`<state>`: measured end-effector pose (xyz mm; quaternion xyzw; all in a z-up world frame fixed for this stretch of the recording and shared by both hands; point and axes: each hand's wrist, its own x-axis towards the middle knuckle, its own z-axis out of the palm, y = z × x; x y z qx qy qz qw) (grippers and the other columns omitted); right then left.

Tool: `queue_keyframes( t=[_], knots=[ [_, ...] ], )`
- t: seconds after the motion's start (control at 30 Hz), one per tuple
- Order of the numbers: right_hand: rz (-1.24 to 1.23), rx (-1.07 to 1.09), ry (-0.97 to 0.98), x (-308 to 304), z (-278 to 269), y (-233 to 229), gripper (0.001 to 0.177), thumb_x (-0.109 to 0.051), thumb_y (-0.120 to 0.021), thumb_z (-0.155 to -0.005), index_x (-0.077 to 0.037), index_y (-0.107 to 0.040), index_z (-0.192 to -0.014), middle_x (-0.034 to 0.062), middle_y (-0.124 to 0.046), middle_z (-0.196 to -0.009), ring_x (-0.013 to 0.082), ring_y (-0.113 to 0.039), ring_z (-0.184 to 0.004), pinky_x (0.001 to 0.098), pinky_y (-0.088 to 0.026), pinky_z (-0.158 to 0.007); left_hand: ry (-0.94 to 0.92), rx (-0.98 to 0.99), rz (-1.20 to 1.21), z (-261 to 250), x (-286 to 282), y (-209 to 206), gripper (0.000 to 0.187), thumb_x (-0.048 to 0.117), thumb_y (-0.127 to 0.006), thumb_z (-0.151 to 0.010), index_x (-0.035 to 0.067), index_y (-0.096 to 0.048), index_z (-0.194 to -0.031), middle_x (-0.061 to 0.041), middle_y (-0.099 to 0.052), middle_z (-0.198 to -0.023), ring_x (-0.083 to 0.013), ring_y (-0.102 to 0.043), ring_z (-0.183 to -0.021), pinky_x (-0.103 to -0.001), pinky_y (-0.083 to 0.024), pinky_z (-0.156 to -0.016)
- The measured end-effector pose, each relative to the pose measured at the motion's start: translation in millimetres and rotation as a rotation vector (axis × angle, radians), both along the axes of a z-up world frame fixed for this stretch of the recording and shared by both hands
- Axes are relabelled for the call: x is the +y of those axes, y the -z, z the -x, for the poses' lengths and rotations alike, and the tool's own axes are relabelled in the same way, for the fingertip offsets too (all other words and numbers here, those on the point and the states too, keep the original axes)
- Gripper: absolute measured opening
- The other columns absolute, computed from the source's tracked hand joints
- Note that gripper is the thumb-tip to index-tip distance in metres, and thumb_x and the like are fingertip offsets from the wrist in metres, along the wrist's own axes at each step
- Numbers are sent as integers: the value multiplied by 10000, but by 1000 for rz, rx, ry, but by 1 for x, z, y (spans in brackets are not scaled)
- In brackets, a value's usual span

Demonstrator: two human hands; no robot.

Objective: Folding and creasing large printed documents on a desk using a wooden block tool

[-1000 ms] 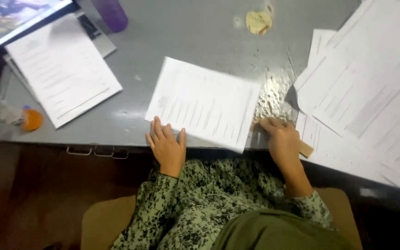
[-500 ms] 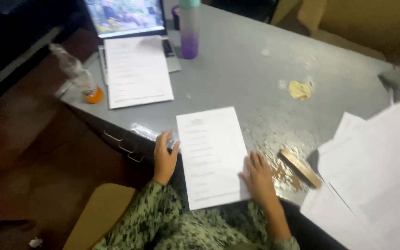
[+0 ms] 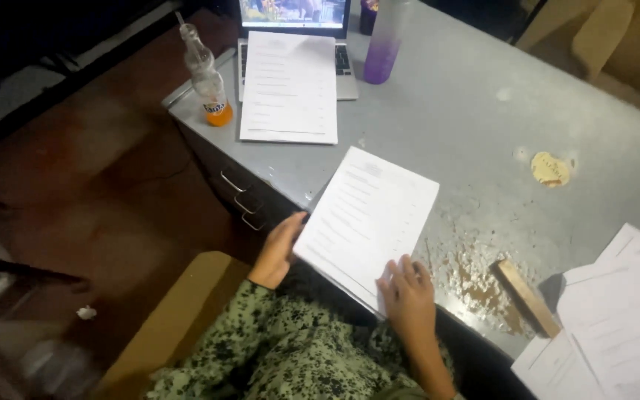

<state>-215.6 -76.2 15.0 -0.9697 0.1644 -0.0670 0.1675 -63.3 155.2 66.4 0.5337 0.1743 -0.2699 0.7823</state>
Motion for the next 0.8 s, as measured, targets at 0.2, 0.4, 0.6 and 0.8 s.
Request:
queue_keyframes(
  t=[0.2,0.4,0.6,0.8],
  knots=[
    [136,-374,-270,2,-1,19,360,-244,-690,-924,-27,-703,-1211,266,-643,-1301,454,-544,-1212,576,-512,-1003,-14,-164,-255,31,-26,123,274,410,-687,-944,183,-551,-872,30,-445,-727,-107,-425,-636,-303,-375,-566],
    [-200,-277,-48,-34,-8,-14,250,-180,-520,-1024,-63,-738,-1061,94,-769,-1007,240,-674,-900,412,-507,-950,281,-868,-848,11,-6,130,294,224,-607,-978,-49,-654,-881,-298,-712,-913,-499,-666,-933,-541,-467,-711],
    [42,-323,236,-107,10,50,392,-220,-417,-1084,-69,-587,-1403,130,-536,-1545,313,-445,-1405,497,-393,-1148,-52,-753,-744,-75,27,89,322,264,-579,-991,-9,-683,-856,-181,-751,-884,-318,-698,-809,-462,-475,-724],
    [160,-324,183,-93,6,42,459,-341,-435,-1073,-51,-682,-1328,136,-626,-1446,347,-521,-1373,498,-417,-1139,-316,-497,-228,-153,-1,58,483,202,-466,-1015,-27,-473,-1439,-173,-596,-1391,-304,-606,-1188,-400,-491,-871]
  ],
)
